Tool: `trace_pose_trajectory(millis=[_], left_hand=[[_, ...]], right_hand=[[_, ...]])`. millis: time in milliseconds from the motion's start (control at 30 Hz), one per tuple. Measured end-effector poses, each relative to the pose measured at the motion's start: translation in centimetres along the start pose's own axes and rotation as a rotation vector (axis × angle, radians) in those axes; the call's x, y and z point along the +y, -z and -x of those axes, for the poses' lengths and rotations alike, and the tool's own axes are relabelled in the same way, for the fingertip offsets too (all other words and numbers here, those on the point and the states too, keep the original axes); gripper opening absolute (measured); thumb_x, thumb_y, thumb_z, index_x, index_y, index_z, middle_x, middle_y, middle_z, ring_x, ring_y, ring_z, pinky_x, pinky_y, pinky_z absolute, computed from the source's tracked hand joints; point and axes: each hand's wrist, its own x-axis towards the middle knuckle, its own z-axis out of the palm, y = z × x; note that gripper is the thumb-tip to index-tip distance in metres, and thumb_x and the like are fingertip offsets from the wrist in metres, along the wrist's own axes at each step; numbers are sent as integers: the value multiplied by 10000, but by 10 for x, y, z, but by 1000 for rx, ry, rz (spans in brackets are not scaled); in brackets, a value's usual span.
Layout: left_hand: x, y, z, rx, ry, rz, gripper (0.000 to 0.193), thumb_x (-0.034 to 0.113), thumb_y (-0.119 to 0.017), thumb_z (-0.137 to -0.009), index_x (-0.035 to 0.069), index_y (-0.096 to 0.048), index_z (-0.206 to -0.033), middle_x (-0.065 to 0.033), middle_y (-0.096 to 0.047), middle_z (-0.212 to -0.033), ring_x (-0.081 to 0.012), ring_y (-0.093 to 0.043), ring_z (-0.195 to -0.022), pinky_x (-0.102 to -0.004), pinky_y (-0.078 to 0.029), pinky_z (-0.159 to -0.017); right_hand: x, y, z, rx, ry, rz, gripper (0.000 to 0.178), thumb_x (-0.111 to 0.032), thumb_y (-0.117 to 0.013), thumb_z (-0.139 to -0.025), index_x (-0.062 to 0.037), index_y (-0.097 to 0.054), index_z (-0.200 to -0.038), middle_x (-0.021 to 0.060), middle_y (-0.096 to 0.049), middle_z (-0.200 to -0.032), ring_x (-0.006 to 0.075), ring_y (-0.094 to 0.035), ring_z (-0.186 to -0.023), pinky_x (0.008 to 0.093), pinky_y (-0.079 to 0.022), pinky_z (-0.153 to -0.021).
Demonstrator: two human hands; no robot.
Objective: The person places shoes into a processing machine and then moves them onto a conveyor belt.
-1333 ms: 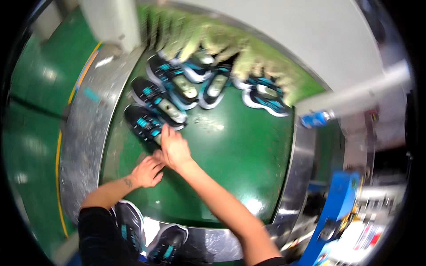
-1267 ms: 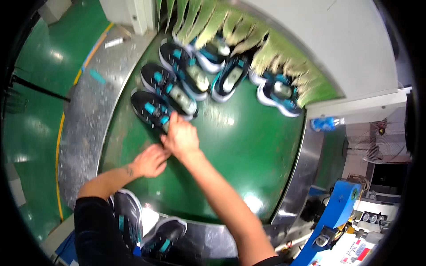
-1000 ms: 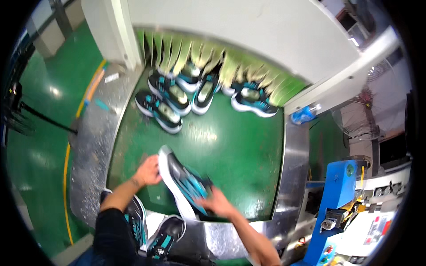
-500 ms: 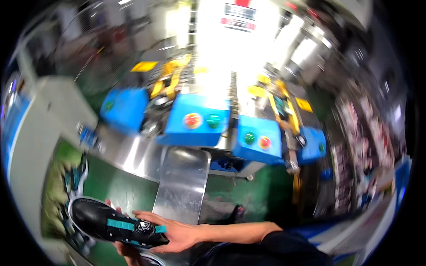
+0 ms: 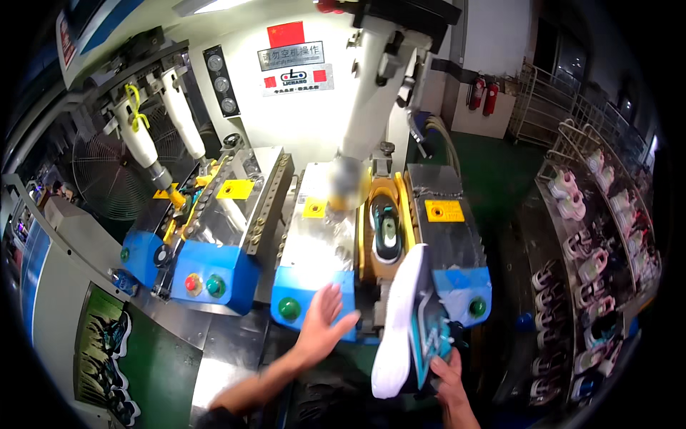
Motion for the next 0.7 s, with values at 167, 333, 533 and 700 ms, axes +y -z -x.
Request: trace_pose_trajectory(millis=[167, 333, 533, 700], left_hand=[[-58, -24, -230, 143, 61, -600, 988, 262, -749, -650, -77, -156, -1364, -308, -419, -1261, -392, -421, -1212, -403, -350, -1022], [-74, -80, -270, 186, 65, -681, 738, 110, -621, -650, -68, -247, -1261, -302, -443, -1165, -425, -494, -1057, -446, -399, -954], [30, -63, -272, -20, 500, -480, 606, 92, -682, -707, -40, -362, -1204, -222, -528, -1160, -294, -582, -1017, -402, -494, -834], [62, 1, -104, -91, 257, -204, 621, 197, -756, -683, 3, -472, -1201, -111, -551, -1107, -190, -536, -987, -323, -450, -847]], right_hand=[[-28, 22, 11, -69, 33, 49, 693, -140, -657, -718, 2, -347, -1321, 128, -547, -1077, 208, -545, -927, 318, -433, -793], [-33, 17, 20, 254, -371, 39, 683, -128, -691, -706, -68, -327, -1281, 49, -564, -860, 111, -501, -616, 234, -406, -504], [-15, 54, 4, 50, 82, 165, 602, -169, -740, -698, -24, -455, -1208, 68, -562, -961, 131, -561, -778, 251, -474, -631], [-21, 18, -39, 200, -40, 170, 771, -212, -719, -688, 21, -336, -1316, 158, -500, -1212, 265, -514, -1100, 406, -393, -968]])
